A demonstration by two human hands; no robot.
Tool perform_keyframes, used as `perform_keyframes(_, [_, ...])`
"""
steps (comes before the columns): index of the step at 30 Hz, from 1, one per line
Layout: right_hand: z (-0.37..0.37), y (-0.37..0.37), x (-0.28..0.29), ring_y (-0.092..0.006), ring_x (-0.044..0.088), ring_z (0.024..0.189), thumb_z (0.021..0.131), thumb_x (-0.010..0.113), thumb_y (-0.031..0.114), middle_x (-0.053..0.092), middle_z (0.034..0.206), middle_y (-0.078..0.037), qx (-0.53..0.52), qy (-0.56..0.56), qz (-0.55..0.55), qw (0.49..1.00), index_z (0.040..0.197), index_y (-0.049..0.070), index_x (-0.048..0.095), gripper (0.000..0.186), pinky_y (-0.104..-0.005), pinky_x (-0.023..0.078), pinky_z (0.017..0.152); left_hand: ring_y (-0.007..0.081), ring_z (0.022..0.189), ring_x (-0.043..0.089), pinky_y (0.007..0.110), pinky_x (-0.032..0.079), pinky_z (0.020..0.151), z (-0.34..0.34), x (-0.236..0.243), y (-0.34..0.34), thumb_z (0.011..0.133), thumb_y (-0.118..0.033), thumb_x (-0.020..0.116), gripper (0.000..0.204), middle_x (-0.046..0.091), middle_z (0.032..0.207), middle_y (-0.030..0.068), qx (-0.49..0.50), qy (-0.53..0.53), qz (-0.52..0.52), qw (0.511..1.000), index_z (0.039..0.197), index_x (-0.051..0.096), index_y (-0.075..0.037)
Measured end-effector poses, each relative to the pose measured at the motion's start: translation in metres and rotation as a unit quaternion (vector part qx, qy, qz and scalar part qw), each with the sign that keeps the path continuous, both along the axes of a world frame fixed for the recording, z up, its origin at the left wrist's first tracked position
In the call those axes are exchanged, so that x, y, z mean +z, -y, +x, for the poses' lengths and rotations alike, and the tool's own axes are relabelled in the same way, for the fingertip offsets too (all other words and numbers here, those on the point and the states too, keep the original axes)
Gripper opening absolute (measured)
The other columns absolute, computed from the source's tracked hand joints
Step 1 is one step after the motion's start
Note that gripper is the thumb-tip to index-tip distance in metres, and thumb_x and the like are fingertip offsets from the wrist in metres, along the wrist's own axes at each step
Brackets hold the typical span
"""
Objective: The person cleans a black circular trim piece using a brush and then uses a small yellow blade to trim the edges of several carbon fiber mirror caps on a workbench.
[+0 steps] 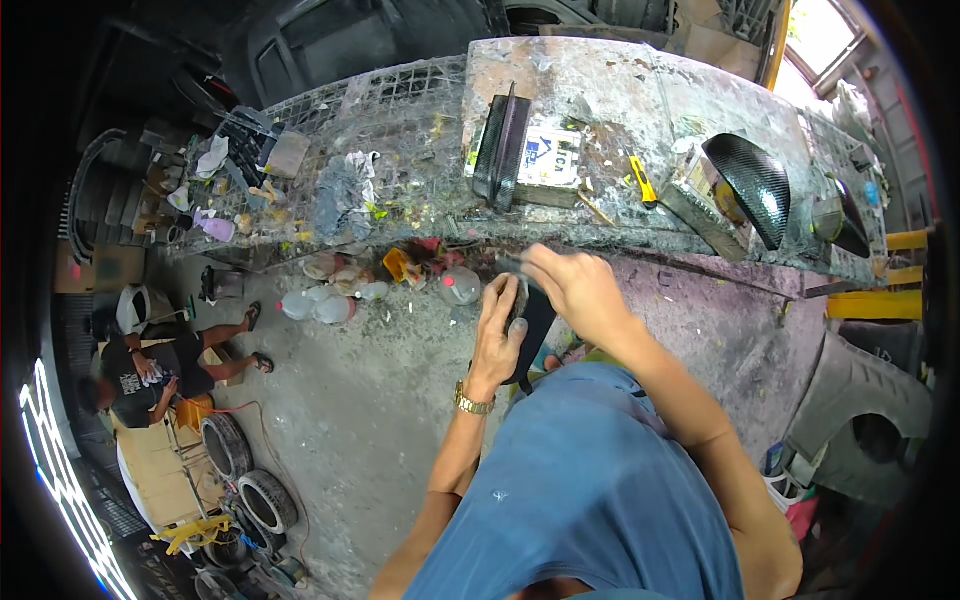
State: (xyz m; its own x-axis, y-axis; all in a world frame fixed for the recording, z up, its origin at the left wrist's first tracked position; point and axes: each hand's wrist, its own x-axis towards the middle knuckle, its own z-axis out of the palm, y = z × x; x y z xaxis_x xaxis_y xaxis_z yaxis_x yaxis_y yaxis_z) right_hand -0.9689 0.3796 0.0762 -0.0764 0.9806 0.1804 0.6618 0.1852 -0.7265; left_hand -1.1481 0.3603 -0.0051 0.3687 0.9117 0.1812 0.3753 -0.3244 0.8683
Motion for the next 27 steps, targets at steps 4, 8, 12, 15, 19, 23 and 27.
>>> perform_keyframes(4, [-0.002,0.014,0.006,-0.0420,0.059,0.064,0.091,0.058,0.020,0.060,0.067,-0.020,0.047,-0.066,0.013,0.997,0.096,0.009,0.056,0.011,-0.0512,0.045,0.055,0.0372,0.126,0.042,0.042,0.034,0.104,-0.001,0.001,-0.009,0.095,-0.047,0.044,0.065,0.041,0.137,0.0229,-0.013,0.029,-0.013,0.999,0.143,0.038,-0.002])
perform_keyframes(8, [0.007,0.012,0.015,-0.0413,0.060,0.064,0.093,0.056,0.017,0.059,0.066,-0.020,-0.055,-0.117,0.022,0.991,0.097,0.006,0.056,0.011,-0.0484,0.044,0.053,0.0352,0.123,0.044,0.042,0.034,0.104,-0.004,0.009,-0.015,0.095,-0.060,0.032,0.077,0.045,0.133,0.0216,0.015,0.039,-0.009,0.999,0.144,0.034,0.000])
perform_keyframes(12, [-0.006,0.004,0.004,-0.0250,0.062,0.051,0.095,0.054,0.013,0.054,0.057,-0.012,-0.085,-0.151,0.016,0.985,0.107,0.004,0.053,0.014,-0.0342,0.046,0.048,0.0356,0.126,0.042,0.043,0.031,0.106,-0.001,0.015,-0.018,0.094,-0.064,0.026,0.082,0.044,0.136,0.0223,0.028,0.043,0.009,0.999,0.144,0.034,0.001])
perform_keyframes(15, [-0.025,-0.003,0.004,-0.0357,0.062,0.055,0.095,0.053,0.014,0.058,0.060,-0.018,-0.071,-0.098,0.051,0.991,0.103,0.005,0.049,0.013,-0.0441,0.046,0.047,0.0360,0.129,0.039,0.044,0.028,0.108,0.009,0.028,-0.016,0.095,-0.063,0.026,0.082,0.043,0.138,0.0230,0.041,0.058,-0.004,0.997,0.143,0.033,0.002])
perform_keyframes(19, [-0.038,0.018,-0.003,-0.0406,0.060,0.055,0.094,0.052,0.014,0.057,0.058,-0.020,-0.041,-0.102,0.061,0.992,0.098,0.004,0.044,0.012,-0.0502,0.045,0.047,0.0355,0.128,0.040,0.043,0.028,0.108,0.009,0.024,-0.012,0.095,-0.061,0.029,0.079,0.042,0.140,0.0224,0.043,0.089,-0.007,0.995,0.144,0.033,0.001])
perform_keyframes(23, [-0.033,-0.001,-0.005,-0.0414,0.059,0.059,0.093,0.053,0.013,0.057,0.060,-0.021,-0.053,-0.092,0.054,0.993,0.099,0.005,0.045,0.013,-0.0507,0.044,0.049,0.0359,0.126,0.042,0.043,0.032,0.105,0.012,0.021,-0.019,0.096,-0.059,0.030,0.077,0.044,0.136,0.0233,0.027,0.078,0.017,0.996,0.144,0.033,0.001])
perform_keyframes(27, [-0.027,0.016,-0.006,-0.0419,0.060,0.065,0.092,0.056,0.010,0.059,0.069,-0.022,-0.038,-0.118,0.047,0.991,0.101,0.003,0.051,0.012,-0.0469,0.044,0.051,0.0370,0.127,0.041,0.043,0.032,0.105,0.008,0.022,-0.013,0.096,-0.058,0.031,0.077,0.042,0.136,0.0232,0.014,0.065,-0.003,0.998,0.143,0.035,0.002])
